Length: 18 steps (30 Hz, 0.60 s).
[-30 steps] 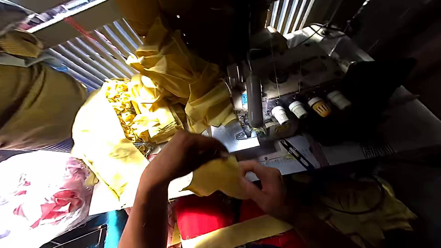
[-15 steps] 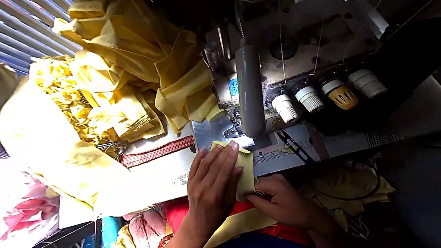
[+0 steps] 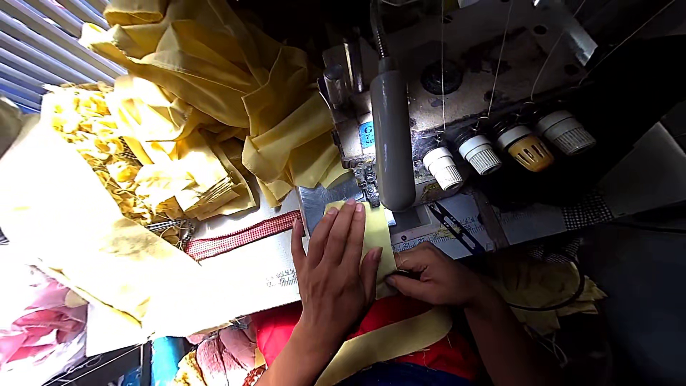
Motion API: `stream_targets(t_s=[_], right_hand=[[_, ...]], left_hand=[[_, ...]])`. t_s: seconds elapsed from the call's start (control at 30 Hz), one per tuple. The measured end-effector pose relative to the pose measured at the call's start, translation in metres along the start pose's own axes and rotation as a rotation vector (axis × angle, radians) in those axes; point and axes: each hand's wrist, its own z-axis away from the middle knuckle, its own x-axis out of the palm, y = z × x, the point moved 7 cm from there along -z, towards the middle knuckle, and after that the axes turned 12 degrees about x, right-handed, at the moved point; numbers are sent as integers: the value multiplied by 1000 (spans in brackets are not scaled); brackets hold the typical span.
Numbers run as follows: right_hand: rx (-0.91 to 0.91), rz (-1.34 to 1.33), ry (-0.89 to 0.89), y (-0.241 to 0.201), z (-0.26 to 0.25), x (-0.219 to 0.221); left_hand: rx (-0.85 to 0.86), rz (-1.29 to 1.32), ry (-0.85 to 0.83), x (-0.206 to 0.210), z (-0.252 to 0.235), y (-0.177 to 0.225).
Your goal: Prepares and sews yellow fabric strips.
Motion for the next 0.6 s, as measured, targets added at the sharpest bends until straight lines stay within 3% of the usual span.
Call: stream_targets(t_s=[0.17,0.27,0.37,0.43,0.6], right_hand=[[102,-53,174,3,0,-2],[101,-141,389,-2,3,-8],[9,78,798,-24,9,-28],[-18,265,979,-41,4,-41],[-71,629,1001,-52,-35,-38]], left_hand=[[22,55,57,6,-12,-14],[45,135,66,4,-1,-17],[-65,233,158,-10,34,-28],[-201,238,165,-13,67,-40],[-361,300,157,-22,136,-70]])
